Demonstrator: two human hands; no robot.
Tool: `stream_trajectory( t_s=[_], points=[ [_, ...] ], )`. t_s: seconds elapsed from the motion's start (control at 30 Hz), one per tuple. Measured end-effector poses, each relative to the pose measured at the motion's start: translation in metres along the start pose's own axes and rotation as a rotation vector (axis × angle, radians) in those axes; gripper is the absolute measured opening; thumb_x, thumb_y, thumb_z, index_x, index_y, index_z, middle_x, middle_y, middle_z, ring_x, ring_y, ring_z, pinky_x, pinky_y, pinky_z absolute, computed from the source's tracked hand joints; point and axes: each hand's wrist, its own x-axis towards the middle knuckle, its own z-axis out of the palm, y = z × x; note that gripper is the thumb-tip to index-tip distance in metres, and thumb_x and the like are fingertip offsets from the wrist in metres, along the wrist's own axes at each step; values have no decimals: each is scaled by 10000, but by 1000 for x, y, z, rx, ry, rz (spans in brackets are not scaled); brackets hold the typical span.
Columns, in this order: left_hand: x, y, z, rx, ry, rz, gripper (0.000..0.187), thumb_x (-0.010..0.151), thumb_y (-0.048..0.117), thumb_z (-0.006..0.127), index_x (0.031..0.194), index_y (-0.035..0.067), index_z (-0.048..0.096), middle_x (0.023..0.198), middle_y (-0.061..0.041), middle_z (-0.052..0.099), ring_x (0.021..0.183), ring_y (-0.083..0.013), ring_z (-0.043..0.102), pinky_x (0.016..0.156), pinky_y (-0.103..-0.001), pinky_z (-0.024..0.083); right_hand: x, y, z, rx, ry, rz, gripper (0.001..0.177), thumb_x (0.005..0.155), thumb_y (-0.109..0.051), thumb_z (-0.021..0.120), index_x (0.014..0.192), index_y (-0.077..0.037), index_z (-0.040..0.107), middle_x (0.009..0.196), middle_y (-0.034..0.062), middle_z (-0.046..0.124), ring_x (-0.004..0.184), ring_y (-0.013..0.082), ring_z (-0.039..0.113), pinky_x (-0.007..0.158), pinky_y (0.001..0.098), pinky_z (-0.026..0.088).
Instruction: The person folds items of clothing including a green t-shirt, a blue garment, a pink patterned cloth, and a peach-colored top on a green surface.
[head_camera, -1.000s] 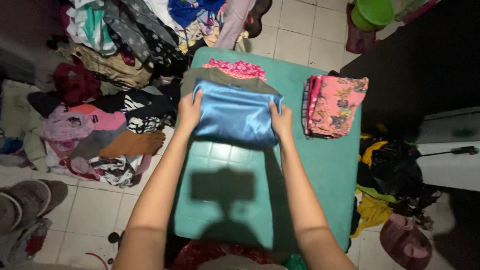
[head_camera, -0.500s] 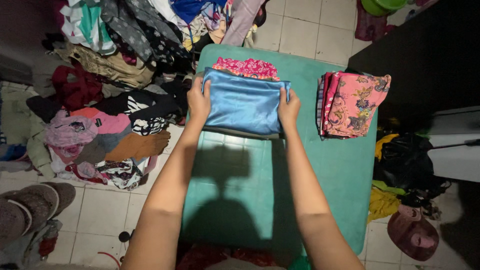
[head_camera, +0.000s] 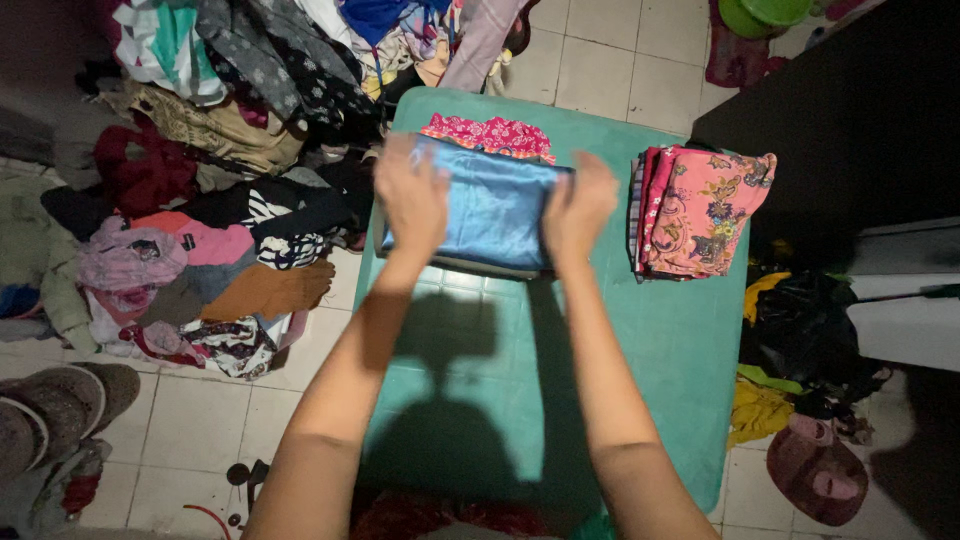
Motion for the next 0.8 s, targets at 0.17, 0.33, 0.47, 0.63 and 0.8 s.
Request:
stream_trajectory(
  t_s=[0.17,0.33,0.47,0.63,0.8],
  points=[
    [-24,35,12,42,-203,156,552,980,382,616,1497,191,576,1668,-183,297,1565,-415,177,1237,-648,125,-34,-47,21,-133,-282,-263,478,960,-238,655,1433,-180,616,1569,220,446,1474,431,365,1171,591,316],
    [-33,13,4,39,-216,100,643,955,501,614,1536,254,493,1664,-194,254,1550,-419,122,1186,-706,106,-42,-15,20,-189,-398,-172,528,954,-366,636,1466,-254,573,1613,222,359,1505,433,269,1185,608,257],
    [-35,-1,7,27,-220,39,675,964,523,600,1566,271,425,1671,-193,240,1542,-409,131,1163,-717,132,-47,25,27,-37,-364,-105,516,998,-315,604,1507,-262,539,1632,265,322,1513,455,278,1206,560,257],
    [-26,-24,21,35,-189,-24,596,1023,371,574,1575,194,438,1668,-194,282,1536,-405,220,1195,-646,189,-39,57,29,82,-361,-121,484,1056,-225,551,1536,-179,504,1603,303,357,1488,480,324,1216,544,258],
    [-58,-19,-1,-81,49,-14,477,1032,225,607,1470,63,514,1560,-252,403,1483,-443,323,1221,-599,251,-51,44,-9,151,-51,-135,401,1057,-160,546,1434,-24,553,1470,251,527,1405,438,455,1206,530,321]
  ],
)
